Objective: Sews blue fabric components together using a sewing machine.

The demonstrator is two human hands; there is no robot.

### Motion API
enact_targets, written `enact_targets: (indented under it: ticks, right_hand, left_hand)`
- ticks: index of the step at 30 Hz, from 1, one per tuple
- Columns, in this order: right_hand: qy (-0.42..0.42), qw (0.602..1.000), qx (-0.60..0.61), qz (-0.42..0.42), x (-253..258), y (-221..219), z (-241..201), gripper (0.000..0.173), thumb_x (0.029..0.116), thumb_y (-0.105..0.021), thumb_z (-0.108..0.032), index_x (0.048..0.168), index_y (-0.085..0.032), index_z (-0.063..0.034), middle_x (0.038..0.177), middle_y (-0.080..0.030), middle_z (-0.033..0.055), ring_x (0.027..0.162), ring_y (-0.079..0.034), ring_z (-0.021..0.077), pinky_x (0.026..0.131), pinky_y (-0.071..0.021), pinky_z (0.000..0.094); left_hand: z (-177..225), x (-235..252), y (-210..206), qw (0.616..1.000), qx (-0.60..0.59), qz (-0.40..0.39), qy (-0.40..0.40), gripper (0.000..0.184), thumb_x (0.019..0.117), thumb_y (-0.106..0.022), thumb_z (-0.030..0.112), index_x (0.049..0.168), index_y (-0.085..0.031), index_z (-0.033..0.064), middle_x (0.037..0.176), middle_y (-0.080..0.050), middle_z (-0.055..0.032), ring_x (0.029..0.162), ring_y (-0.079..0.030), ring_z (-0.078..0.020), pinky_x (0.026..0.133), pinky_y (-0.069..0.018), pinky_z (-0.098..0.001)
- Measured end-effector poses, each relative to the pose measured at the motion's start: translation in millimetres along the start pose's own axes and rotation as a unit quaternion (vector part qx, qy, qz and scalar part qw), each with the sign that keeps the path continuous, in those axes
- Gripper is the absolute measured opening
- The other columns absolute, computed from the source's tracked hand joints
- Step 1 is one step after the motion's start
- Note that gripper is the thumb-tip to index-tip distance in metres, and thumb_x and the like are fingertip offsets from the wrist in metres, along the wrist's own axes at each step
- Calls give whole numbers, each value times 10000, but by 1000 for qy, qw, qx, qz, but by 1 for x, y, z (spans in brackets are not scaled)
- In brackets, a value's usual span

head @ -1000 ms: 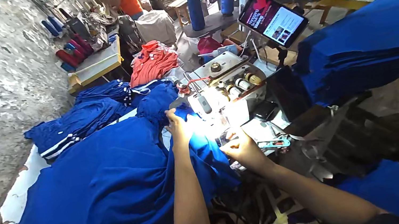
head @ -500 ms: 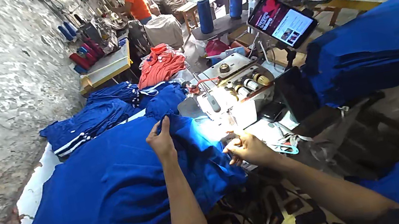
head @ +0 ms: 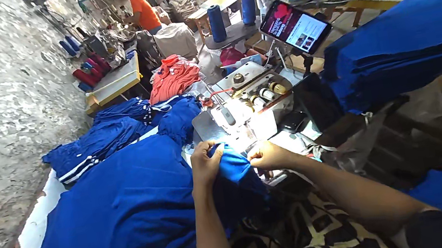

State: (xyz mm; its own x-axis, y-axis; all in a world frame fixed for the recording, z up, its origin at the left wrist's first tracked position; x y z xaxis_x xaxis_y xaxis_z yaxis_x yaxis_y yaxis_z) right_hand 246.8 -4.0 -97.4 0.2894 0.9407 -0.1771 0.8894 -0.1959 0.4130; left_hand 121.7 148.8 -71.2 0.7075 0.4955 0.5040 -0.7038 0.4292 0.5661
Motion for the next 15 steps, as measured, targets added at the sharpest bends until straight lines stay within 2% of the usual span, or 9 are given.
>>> enact_targets:
  ticks: [2, 4, 5, 7, 8, 9, 10, 13, 15]
  right_hand:
    - [27, 995, -77, 49, 1, 13, 11, 271, 1005, -507, -85, 885, -693, 72, 714, -666, 128, 588, -623, 153, 619, -538, 329]
    - [33, 986, -120, 109, 1, 27, 12, 255, 1000, -532, -83, 999, -699, 109, 876, -688, 221, 774, -664, 270, 790, -535, 439]
    - [16, 983, -126, 132, 1, 31, 11, 256, 993, -547, -81, 1079, -682, 119, 938, -688, 242, 831, -671, 296, 833, -530, 461]
    - [-20, 980, -107, 166, 2, 33, 13, 337, 994, -566, -78, 1256, -579, 134, 974, -671, 239, 809, -670, 275, 814, -542, 432]
    - [-21, 979, -94, 181, 5, 33, 18, 433, 993, -561, -83, 1373, -484, 110, 965, -659, 205, 748, -676, 222, 753, -571, 381]
    - [-6, 977, -71, 202, 7, 31, 23, 470, 994, -567, -93, 1403, -451, 106, 958, -654, 197, 713, -675, 201, 715, -581, 362]
    - [13, 974, -47, 221, 7, 28, 26, 439, 997, -588, -117, 1359, -486, 111, 954, -648, 198, 728, -666, 209, 725, -575, 373]
    - [40, 976, 6, 215, 6, 19, 23, 300, 1017, -583, -157, 1120, -650, 117, 1018, -666, 239, 939, -629, 283, 888, -491, 444]
    - [56, 983, 36, 174, 11, 10, 27, 317, 1033, -576, -196, 1107, -681, 94, 1045, -684, 215, 971, -636, 240, 912, -499, 409]
  left_hand:
    - [-3, 2, -12, 996, 73, -44, 38, 206, 913, -702, 130, 1018, -740, -43, 910, -726, -155, 808, -666, -206, 799, -531, -383]
    - [1, 5, -18, 986, 114, -93, 75, 262, 955, -672, 154, 1115, -731, -46, 988, -732, -208, 912, -694, -319, 887, -526, -493]
    - [3, 6, -20, 982, 128, -109, 88, 285, 974, -662, 188, 1147, -729, -29, 1026, -736, -210, 971, -703, -341, 928, -520, -522]
    - [6, 7, -22, 974, 140, -137, 114, 303, 999, -641, 232, 1191, -732, 15, 1111, -739, -196, 1090, -697, -347, 1001, -498, -549]
    - [6, 9, -22, 973, 142, -138, 115, 295, 1002, -637, 232, 1181, -738, 21, 1119, -740, -191, 1104, -694, -346, 1006, -493, -553]
    - [6, 9, -23, 977, 139, -128, 97, 277, 995, -641, 218, 1154, -753, 20, 1115, -746, -185, 1098, -702, -340, 1003, -500, -548]
    - [4, 8, -24, 984, 133, -104, 64, 252, 980, -654, 198, 1107, -770, 13, 1084, -754, -185, 1061, -718, -331, 978, -522, -535]
    - [1, 8, -27, 993, 105, -41, -27, 180, 913, -704, 110, 956, -771, -51, 964, -714, -222, 939, -703, -328, 892, -552, -476]
    - [2, 9, -27, 996, 75, -20, -36, 150, 894, -708, 82, 908, -761, -58, 937, -707, -198, 903, -694, -277, 854, -557, -418]
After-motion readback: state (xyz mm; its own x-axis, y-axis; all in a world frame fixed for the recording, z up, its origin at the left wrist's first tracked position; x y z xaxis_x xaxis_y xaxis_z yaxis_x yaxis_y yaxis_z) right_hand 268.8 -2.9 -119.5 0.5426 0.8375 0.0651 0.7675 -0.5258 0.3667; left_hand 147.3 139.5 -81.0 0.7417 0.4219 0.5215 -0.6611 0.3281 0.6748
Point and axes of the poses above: each hand's wrist, its own x-axis towards the middle knuckle, its own y-axis out of the back of the hand, z = x × y, the point moved 3 cm from there along x, towards the middle knuckle
